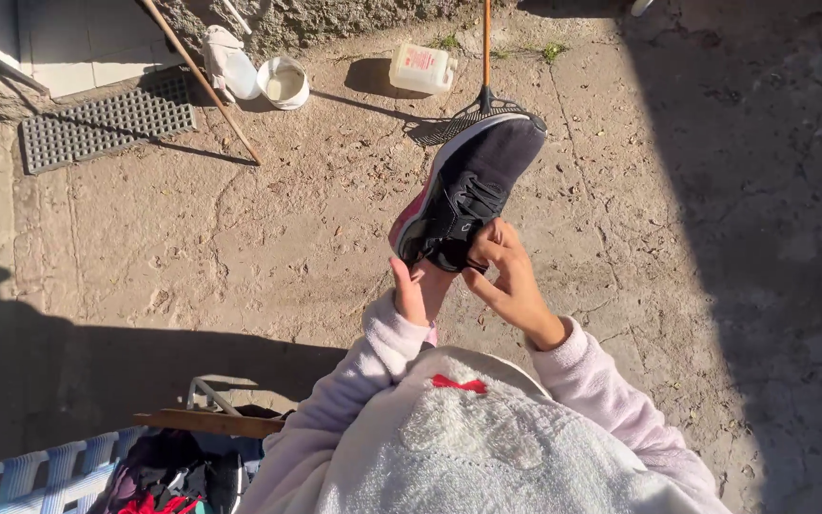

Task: Hanging various items of laundry like socks and underwear on a circular drying rack and placing shoes to dry.

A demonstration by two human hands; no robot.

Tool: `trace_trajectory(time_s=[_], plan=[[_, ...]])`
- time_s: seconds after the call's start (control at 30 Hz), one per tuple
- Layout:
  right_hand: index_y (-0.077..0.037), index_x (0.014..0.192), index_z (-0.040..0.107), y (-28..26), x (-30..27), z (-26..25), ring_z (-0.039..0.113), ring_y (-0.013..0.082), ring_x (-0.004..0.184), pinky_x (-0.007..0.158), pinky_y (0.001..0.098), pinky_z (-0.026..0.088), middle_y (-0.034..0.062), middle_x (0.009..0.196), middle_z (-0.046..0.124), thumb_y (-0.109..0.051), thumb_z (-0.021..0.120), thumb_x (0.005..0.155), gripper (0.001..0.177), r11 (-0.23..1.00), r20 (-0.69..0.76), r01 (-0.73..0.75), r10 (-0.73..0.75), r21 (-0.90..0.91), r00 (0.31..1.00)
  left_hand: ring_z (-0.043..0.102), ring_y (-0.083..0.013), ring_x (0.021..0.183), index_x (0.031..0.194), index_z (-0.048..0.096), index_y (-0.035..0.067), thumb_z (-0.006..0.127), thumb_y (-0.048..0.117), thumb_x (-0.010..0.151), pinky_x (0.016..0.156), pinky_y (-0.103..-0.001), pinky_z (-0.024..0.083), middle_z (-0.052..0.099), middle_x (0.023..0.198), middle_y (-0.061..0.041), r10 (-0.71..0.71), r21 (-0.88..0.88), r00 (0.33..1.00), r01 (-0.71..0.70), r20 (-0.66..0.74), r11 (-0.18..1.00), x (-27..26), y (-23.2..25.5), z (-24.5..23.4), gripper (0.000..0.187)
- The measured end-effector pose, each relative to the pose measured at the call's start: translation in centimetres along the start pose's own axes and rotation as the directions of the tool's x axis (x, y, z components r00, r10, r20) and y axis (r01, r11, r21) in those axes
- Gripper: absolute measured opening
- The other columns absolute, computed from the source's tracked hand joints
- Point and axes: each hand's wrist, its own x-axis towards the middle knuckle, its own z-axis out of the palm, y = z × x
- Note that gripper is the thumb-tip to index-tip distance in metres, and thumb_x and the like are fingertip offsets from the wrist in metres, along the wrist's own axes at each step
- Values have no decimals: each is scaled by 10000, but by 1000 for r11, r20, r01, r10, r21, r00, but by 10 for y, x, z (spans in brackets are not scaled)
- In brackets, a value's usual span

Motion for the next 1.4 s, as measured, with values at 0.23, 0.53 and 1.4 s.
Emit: trace_trajectory(time_s=[0.23,0.53,1.4], plan=[[-41,864,503,40,42,-25,446,176,1075,981,302,350,53,1087,448,-34,701,797,209,858,-119,-75,157,508,980,435,-264,1444,1672,342,64,332,881,944,1219,-448,317,463,1615,-95,-86,-264,991,112,107,958,83,13,17,1094],[-77,1092,752,123,105,-97,664,246,966,836,349,535,82,1050,673,-27,788,844,255,953,-357,-77,-33,-292,934,626,-172,1125,1408,509,105,685,7,918,960,-338,520,634,1262,-49,-109,108,978,129,-180,986,206,-73,-15,530],[-250,1613,24,506,298,-240,536,286,1302,947,413,562,87,1554,377,52,752,735,1180,561,71,-440,559,701,826,560,-319,1299,1486,504,53,500,337,1063,1110,-487,424,572,1446,-165,-192,-476,980,143,-56,868,626,-177,33,510]])
